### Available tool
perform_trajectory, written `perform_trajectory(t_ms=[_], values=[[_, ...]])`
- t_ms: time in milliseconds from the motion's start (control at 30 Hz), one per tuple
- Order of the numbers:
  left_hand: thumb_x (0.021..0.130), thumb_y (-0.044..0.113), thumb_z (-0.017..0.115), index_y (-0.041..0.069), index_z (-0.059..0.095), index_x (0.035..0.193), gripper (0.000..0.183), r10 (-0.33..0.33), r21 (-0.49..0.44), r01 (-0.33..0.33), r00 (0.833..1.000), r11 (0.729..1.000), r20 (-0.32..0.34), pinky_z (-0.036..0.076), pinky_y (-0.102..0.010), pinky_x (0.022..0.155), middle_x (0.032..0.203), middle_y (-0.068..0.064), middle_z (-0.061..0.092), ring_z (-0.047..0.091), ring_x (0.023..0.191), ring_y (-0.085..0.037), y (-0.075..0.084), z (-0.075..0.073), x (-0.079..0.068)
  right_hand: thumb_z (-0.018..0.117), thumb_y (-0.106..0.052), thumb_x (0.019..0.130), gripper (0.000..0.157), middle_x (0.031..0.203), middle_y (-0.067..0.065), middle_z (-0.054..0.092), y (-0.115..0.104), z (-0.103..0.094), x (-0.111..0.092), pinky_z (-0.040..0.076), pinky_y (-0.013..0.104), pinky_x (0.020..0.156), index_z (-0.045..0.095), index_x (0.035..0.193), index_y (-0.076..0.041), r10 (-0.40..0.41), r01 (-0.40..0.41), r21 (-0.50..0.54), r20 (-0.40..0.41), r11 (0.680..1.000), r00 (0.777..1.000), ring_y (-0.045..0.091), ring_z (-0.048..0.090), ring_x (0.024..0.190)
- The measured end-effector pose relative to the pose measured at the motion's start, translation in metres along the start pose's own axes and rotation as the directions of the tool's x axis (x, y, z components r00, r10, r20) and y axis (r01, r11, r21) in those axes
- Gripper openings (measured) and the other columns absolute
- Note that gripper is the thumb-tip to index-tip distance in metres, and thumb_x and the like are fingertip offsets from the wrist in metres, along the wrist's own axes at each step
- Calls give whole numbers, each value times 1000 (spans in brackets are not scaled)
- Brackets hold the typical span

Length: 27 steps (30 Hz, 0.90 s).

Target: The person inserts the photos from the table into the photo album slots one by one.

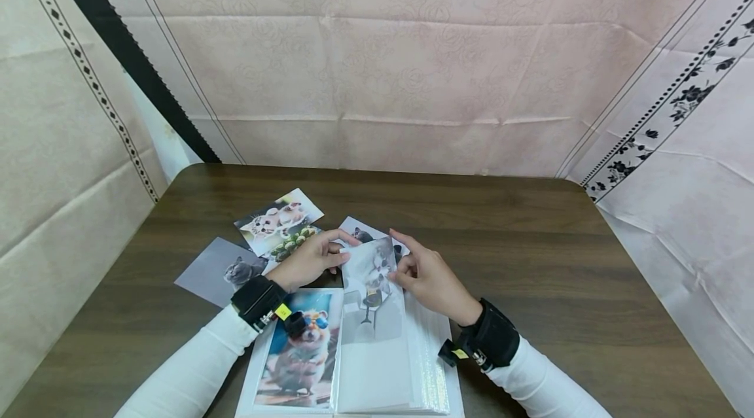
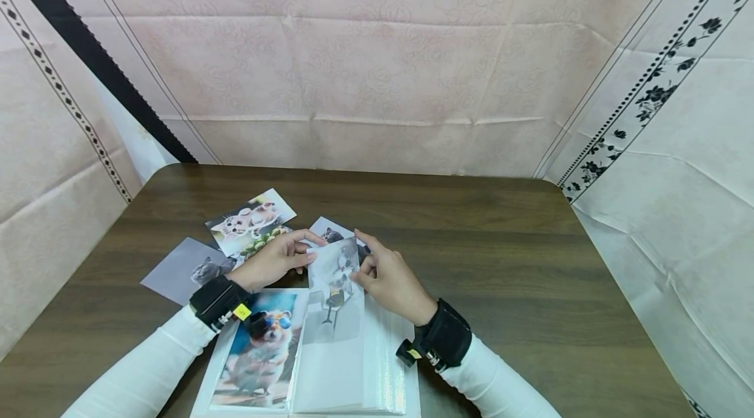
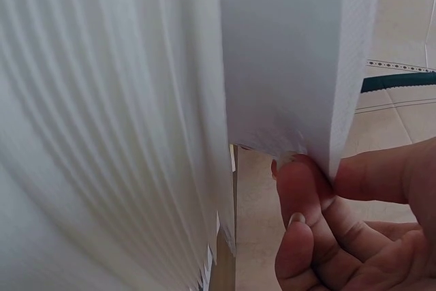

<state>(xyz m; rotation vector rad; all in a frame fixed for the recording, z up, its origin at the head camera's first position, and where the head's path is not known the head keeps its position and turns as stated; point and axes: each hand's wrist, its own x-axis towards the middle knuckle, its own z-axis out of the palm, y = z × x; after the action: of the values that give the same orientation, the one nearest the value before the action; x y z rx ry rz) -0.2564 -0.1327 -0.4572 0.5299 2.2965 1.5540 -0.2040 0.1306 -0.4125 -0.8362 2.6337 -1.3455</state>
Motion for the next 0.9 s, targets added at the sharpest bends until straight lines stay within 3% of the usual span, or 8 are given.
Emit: perform_trajectory(t_ms=[367, 767, 900], values=[[97, 18, 55, 21, 63, 117, 22, -4, 18, 4, 1000, 1000, -12, 45, -36, 67, 96, -4, 68, 55, 72, -26, 2, 0, 0, 67, -7, 87, 61, 71, -4, 60, 2, -1, 1, 40, 26, 61, 39, 142, -8, 12, -12, 10, 7, 1000, 1000, 11, 46, 60], [97, 18, 55, 21, 63, 118, 23, 24, 23, -24, 999, 999, 21, 45, -35, 66, 92, -6, 66, 53, 69, -26, 1, 1, -1, 64, -4, 88, 54, 72, -3, 62, 2, 0, 1, 40, 26, 61, 42, 137, -3, 10, -11, 27, 4, 1000, 1000, 10, 48, 59], [97, 18, 55, 20, 63, 117, 22, 33, 17, -34, 999, 999, 29, 46, -35, 68, 99, -5, 67, 57, 76, -25, 1, 1, -2, 65, -5, 88, 51, 72, -2, 61, 1, 0, 1, 40, 26, 60, 43, 134, -4, 12, -12, 29, 4, 1000, 1000, 11, 48, 59]])
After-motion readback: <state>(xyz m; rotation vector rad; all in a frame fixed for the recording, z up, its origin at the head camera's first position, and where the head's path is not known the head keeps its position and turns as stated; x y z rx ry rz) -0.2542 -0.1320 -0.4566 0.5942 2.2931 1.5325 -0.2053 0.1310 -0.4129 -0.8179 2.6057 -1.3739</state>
